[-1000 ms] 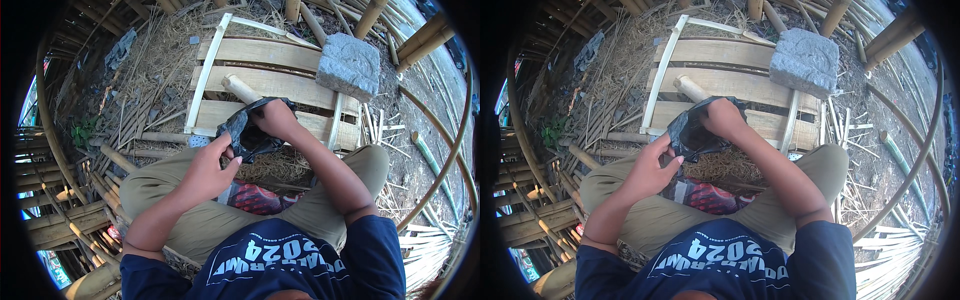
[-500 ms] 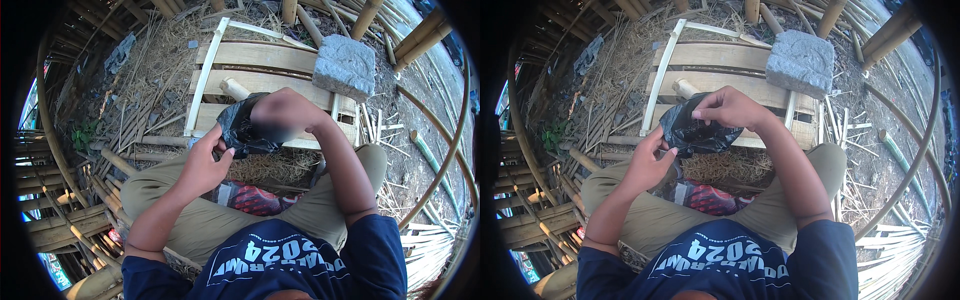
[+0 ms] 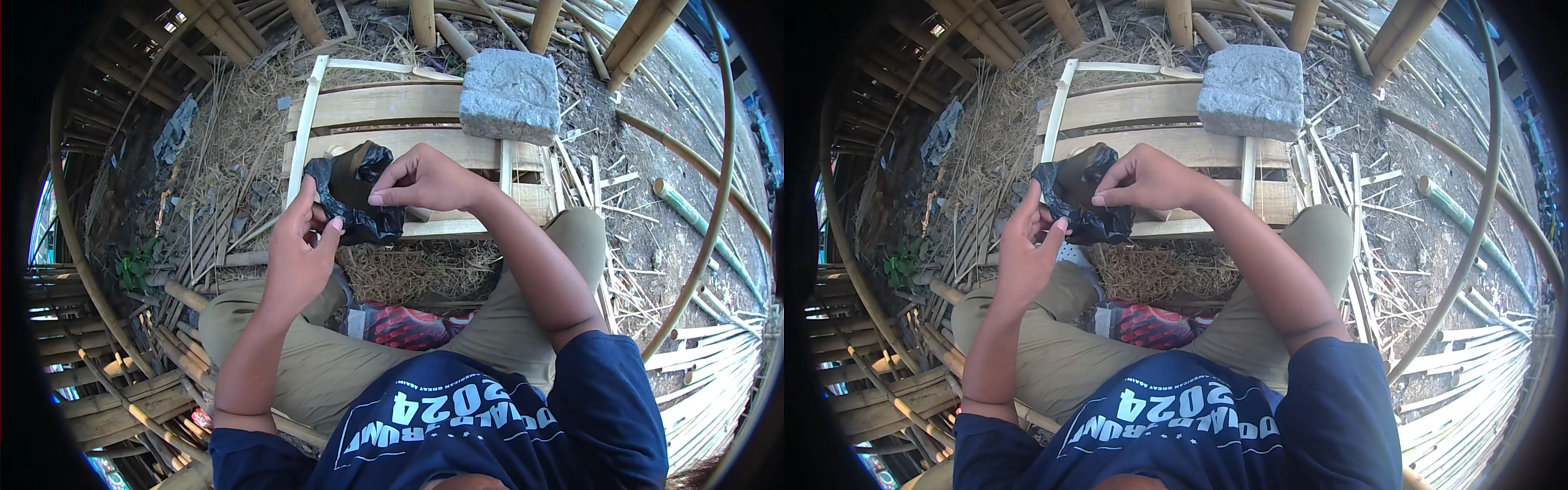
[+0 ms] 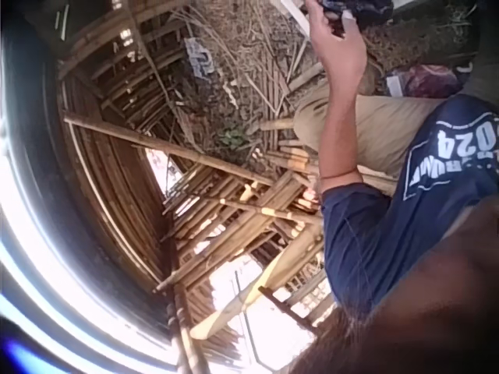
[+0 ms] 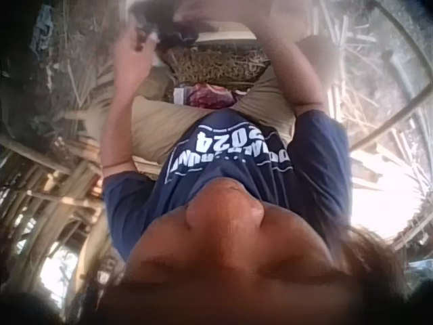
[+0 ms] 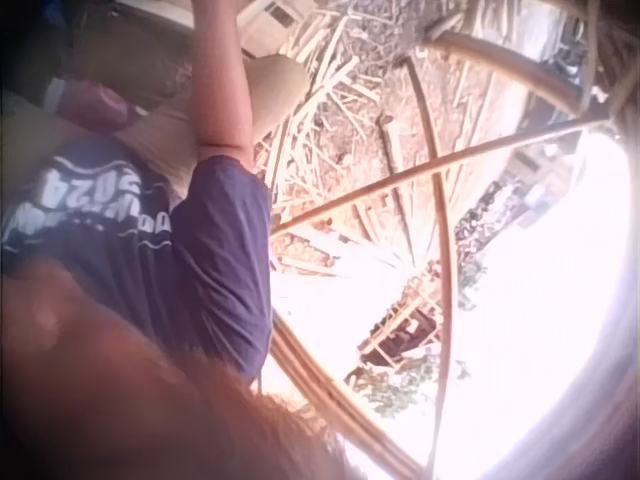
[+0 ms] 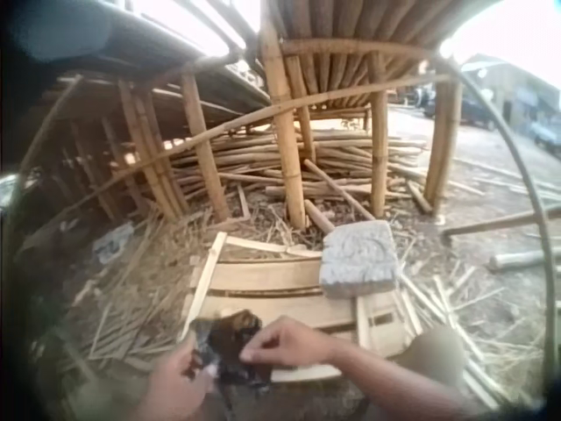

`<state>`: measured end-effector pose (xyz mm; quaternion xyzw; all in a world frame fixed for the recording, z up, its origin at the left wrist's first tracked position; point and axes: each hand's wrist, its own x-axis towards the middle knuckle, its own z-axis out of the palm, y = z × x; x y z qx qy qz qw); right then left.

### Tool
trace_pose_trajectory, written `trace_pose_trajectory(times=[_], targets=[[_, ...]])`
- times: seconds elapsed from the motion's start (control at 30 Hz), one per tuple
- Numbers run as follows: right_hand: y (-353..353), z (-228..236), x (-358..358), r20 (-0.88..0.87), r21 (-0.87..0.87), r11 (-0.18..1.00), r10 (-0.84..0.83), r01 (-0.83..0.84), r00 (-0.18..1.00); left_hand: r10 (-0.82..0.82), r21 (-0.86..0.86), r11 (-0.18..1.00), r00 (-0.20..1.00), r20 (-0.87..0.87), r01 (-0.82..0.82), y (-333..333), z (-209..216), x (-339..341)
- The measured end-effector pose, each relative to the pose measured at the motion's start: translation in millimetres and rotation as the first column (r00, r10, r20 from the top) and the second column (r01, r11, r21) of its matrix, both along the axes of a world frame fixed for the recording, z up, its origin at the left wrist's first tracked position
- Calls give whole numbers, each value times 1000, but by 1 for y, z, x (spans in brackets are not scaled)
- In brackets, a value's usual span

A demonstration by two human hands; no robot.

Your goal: The person constructs a wooden crate by fitting slats together, placing a rock on the structure to hold it steady, and applying adhesive to the joints from a plastic bag before fitting a round wooden post into the frame.

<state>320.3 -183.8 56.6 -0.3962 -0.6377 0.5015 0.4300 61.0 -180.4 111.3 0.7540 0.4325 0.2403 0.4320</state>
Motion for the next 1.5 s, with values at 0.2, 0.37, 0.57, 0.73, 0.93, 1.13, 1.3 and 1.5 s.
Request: trace_pose_trajectory(times=[0.2, 0.37, 0.57, 0.73, 0.93, 1.13, 1.3, 1.5], targets=[[-46, 52, -18, 252, 240, 968, 5, -67, 968, -4, -114, 993, 945, 327, 44, -18, 51, 29], [-76, 31, -53, 173, 431, 875, -319, 220, 932, -258, -34, 958, 908, 331, 285, -38, 58, 37], [-129, 90, 16, 44, 615, 619, -646, 488, 762, -410, 149, 911, 815, 408, 384, -64, 67, 63], [-237, 138, 123, 85, 612, 354, -918, 707, 387, -419, 158, 908, 840, 345, 388, -65, 53, 78], [-351, 88, 205, 463, 328, 289, -879, 900, 113, -466, 44, 883, 860, 208, 468, -62, 40, 78], [-438, -42, 246, 642, 162, 265, -760, 951, 102, -495, -66, 857, 852, 170, 511, -70, 29, 99], [-488, -117, 247, 718, -188, -31, -686, 982, 116, -521, -95, 844, 849, 81, 527, -77, 28, 113], [-530, -199, 223, 675, -285, -45, -719, 958, 167, -585, -116, 802, 810, 42, 586, -80, 22, 126]])
